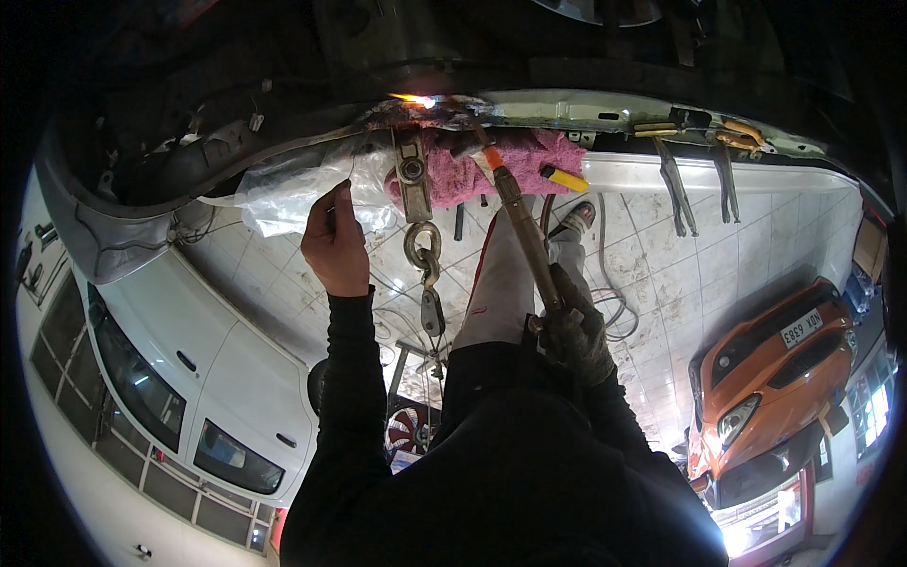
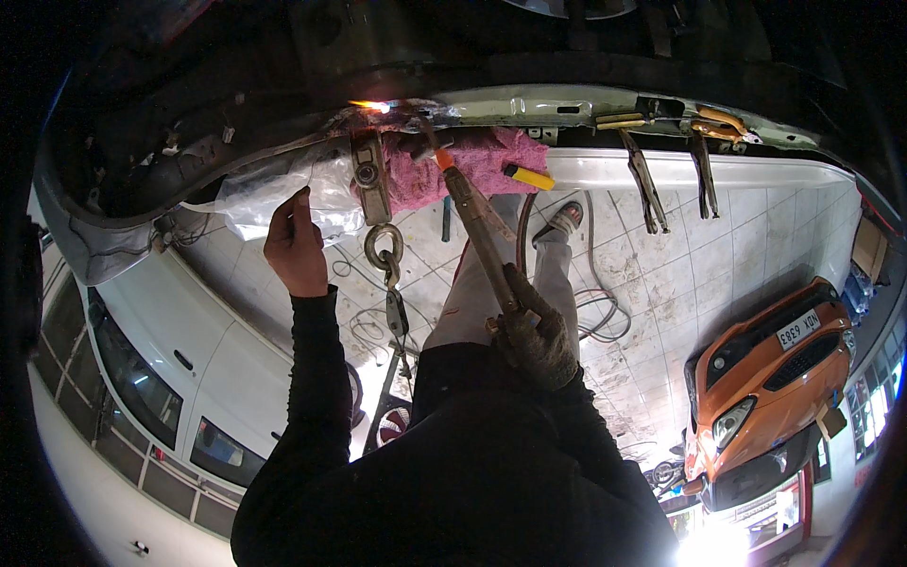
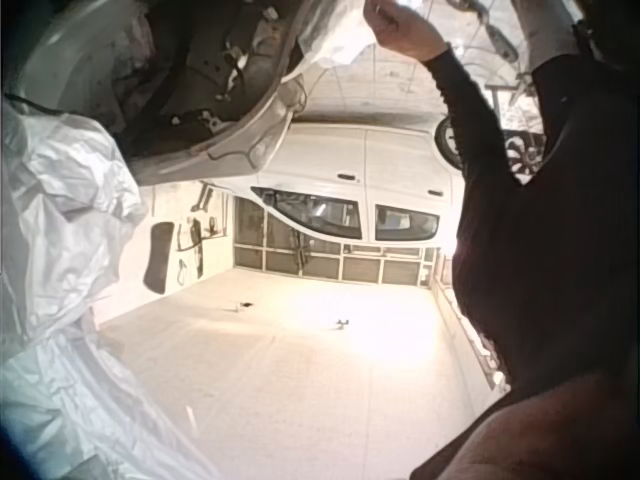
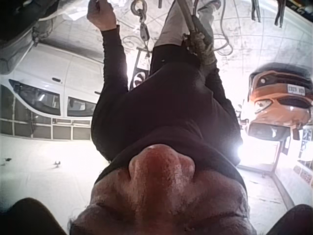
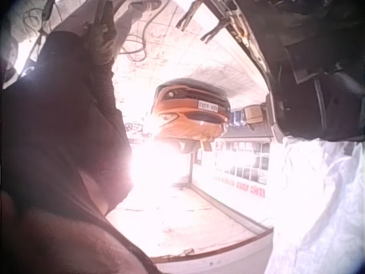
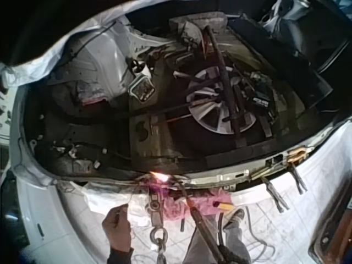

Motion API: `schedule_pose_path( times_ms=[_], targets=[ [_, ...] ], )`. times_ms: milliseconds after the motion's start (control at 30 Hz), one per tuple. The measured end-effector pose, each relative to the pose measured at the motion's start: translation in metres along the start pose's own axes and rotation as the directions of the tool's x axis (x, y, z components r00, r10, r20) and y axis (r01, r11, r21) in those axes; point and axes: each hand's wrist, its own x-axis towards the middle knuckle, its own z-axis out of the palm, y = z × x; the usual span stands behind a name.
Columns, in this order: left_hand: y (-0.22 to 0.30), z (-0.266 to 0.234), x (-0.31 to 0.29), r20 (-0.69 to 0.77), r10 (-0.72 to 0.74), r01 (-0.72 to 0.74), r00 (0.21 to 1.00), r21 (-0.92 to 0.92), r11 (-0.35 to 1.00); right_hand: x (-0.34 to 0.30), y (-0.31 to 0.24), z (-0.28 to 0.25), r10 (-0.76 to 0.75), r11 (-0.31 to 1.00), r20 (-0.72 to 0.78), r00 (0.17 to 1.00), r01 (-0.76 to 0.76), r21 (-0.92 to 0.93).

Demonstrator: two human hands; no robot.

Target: The person welds a section of a car frame using a welding torch and filler rod. They repeatedly apply heat and filler material to the same area, occasionally adjusting the torch and rod. The work is performed in a garage with other vehicles visible.

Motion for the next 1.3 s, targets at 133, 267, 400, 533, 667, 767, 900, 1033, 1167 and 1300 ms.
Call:
schedule_pose_path(
  times_ms=[133,267,400,533,667,767,900,1033,1167,1300],
  targets=[
    [0.001,0.0,0.0,-0.005,-0.003,0.003,1.0,-0.012,1.0,0.001,0.018,-0.009,-0.081,0.995,-0.011,0.997,0.081,0.058],
    [-0.001,0.0,-0.002,-0.003,-0.022,0.022,1.0,-0.004,1.0,0.001,0.016,-0.01,-0.077,0.996,-0.016,0.997,0.078,0.034],
    [-0.003,0.001,-0.002,0.0,0.0,0.0,1.0,0.032,0.999,0.001,0.005,-0.002,-0.021,1.0,-0.04,0.999,0.021,0.006],
    [-0.001,0.002,-0.003,0.001,0.011,-0.011,1.0,0.07,0.998,0.0,0.0,-0.001,0.027,0.999,-0.035,0.999,-0.028,-0.029],
    [-0.005,0.002,-0.003,0.011,0.004,-0.004,1.0,0.034,0.999,0.0,0.002,-0.008,0.009,1.0,0.038,0.999,-0.009,0.014],
    [-0.006,0.002,-0.003,0.021,-0.001,0.0,1.0,0.029,1.0,0.0,0.002,-0.008,-0.014,1.0,0.047,0.999,0.014,0.012],
    [-0.007,0.0,-0.002,0.034,0.01,-0.011,0.999,0.035,0.999,-0.001,0.002,-0.005,-0.006,1.0,0.021,1.0,0.006,0.009],
    [-0.007,0.0,-0.001,0.011,0.004,-0.005,1.0,0.034,0.999,-0.001,0.003,-0.007,-0.004,1.0,0.03,1.0,0.003,0.027],
    [-0.006,0.002,-0.002,0.022,-0.007,0.006,1.0,0.04,0.999,0.0,0.008,-0.01,-0.01,0.996,0.053,0.999,0.005,0.091],
    [-0.008,0.001,0.0,0.008,0.029,-0.029,1.0,0.079,0.996,-0.001,0.003,-0.007,-0.003,0.996,0.037,0.999,-0.001,0.088]
  ],
)
